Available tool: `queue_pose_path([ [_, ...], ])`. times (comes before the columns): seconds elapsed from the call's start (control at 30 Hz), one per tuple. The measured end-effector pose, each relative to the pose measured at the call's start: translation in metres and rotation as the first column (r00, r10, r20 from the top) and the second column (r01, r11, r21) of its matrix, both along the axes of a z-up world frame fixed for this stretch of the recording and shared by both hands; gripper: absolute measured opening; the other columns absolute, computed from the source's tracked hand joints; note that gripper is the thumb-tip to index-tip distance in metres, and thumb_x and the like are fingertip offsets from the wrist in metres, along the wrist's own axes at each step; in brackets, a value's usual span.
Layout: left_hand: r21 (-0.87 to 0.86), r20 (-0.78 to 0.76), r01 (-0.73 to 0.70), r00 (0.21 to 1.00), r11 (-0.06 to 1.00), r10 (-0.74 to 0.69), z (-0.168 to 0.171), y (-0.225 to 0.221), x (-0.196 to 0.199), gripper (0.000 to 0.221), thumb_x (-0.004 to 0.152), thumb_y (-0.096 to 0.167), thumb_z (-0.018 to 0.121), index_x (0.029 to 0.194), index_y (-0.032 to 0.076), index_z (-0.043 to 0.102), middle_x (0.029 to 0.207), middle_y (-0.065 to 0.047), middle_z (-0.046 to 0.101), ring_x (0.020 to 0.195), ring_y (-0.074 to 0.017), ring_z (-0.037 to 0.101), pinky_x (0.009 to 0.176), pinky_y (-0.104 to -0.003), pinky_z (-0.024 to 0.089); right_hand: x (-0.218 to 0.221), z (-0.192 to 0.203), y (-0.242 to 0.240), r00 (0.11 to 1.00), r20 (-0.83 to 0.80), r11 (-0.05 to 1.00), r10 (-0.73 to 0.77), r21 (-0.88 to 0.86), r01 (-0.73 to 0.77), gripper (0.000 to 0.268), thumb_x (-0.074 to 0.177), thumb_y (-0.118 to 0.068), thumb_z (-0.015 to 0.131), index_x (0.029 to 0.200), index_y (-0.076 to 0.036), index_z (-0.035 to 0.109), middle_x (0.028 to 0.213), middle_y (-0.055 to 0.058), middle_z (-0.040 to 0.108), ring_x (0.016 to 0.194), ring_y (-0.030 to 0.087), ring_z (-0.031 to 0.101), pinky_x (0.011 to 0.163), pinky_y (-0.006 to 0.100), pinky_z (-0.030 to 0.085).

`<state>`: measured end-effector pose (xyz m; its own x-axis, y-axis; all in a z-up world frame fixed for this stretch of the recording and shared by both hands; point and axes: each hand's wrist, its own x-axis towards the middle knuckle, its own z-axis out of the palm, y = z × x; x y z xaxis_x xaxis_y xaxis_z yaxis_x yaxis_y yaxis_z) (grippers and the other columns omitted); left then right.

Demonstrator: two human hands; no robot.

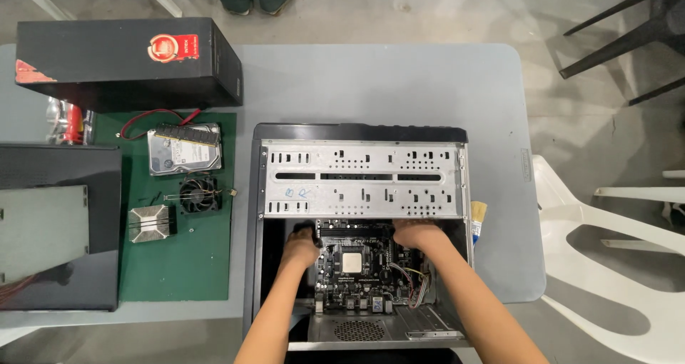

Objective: Installing a motherboard into a computer case and connecting internal cables

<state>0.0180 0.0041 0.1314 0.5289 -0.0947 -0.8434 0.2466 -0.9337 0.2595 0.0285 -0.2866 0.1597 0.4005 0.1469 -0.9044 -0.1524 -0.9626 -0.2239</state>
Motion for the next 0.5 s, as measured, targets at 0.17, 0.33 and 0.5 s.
queue_pose_path([
  [0.17,0.009,0.002,0.016,1.000,1.000,-0.016,0.006,-0.003,0.006,0.055,0.088,0.009,0.047,0.141,0.000,0.056,0.143,-0.019,0.060,0.135,-0.0405,0.054,0.114,-0.048,0.046,-0.007,-0.021,-0.002,0.996,-0.082,1.000,0.021,-0.011,-0.022,0.072,0.100,-0.040,0.018,0.157,0.003,0.029,0.154,0.029,0.041,0.146,0.045,0.035,0.117,0.053,0.029],
  [0.33,0.017,-0.022,-0.004,1.000,1.000,0.004,0.020,-0.004,0.011,0.057,0.085,0.008,0.048,0.141,0.001,0.058,0.141,-0.019,0.062,0.134,-0.0391,0.055,0.112,-0.048,0.047,0.005,0.001,-0.001,0.999,-0.050,1.000,0.019,-0.010,-0.020,0.069,0.101,-0.042,0.025,0.153,0.001,0.037,0.152,0.028,0.045,0.144,0.045,0.040,0.114,0.055,0.033],
  [0.5,0.086,-0.075,-0.031,0.996,0.996,0.037,0.030,-0.010,0.015,0.053,0.081,0.016,0.054,0.129,-0.005,0.063,0.129,-0.021,0.069,0.130,-0.0364,0.060,0.107,-0.043,0.052,0.009,0.047,0.010,0.997,-0.075,1.000,0.005,-0.008,-0.005,0.067,0.098,-0.038,0.029,0.153,-0.002,0.040,0.151,0.026,0.047,0.145,0.043,0.039,0.116,0.055,0.032],
])
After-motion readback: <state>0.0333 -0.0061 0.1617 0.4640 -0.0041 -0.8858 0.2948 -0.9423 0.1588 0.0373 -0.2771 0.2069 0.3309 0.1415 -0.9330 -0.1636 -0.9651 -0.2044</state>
